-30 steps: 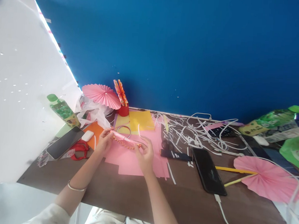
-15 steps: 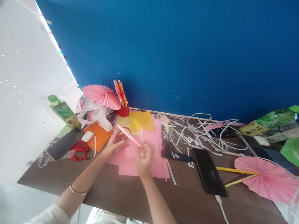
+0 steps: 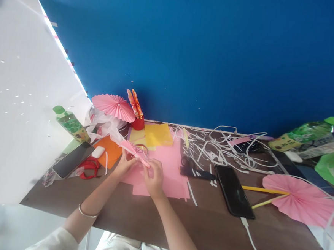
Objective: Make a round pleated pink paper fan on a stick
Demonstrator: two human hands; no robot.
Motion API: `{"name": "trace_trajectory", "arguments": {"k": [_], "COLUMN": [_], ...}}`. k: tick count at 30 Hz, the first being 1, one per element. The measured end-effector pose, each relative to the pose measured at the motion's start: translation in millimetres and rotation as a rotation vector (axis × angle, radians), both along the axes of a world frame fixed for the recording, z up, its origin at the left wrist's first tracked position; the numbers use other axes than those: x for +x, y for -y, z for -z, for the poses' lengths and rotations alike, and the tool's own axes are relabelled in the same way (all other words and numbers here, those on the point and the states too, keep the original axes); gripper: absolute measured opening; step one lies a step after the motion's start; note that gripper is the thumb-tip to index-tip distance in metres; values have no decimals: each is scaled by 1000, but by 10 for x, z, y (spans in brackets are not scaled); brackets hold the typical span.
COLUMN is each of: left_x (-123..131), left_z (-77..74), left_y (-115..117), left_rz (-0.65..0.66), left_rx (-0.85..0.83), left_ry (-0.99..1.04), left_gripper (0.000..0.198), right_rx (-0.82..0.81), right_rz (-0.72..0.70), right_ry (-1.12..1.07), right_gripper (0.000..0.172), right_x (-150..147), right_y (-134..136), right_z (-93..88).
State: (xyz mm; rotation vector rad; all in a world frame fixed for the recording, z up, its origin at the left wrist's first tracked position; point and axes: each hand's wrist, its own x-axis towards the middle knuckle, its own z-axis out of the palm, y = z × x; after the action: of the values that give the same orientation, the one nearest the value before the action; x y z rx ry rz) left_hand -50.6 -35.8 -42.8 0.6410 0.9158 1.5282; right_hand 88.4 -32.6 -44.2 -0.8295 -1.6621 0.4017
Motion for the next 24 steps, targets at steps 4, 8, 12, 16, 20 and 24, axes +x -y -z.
{"name": "trace_trajectory", "arguments": {"k": [4,8,12,16,20,24], "left_x": [-14,-41,-70,-83,-88,-92], "left_z": [29,42,43,63,85,93], "left_y": [-5,-28,-44,-49,-49,-57], "left_rz": [-28,-90,-108,-136,-184,-244], "left_rx": [-2,-24,-16,-32,-50,-17], "left_ry": [-1,-37,-36,-38,-97,-172], "left_gripper": [80,65,50,58,73,78], "right_rx": [10,-161,-472,-711,-756,-754], "right_rz": [-13,-20,-86,-216,-286,-267], "right_ry": [2,-113,-329,-489,-549,-510], "right_gripper": [27,22,20,23,26,27], "right_x": [-14,-14,27,63,49,32], "right_y": [14,18,-41,-107,-115,-91], "right_z": [-11,-56,-76,-63,-43,-31]}}
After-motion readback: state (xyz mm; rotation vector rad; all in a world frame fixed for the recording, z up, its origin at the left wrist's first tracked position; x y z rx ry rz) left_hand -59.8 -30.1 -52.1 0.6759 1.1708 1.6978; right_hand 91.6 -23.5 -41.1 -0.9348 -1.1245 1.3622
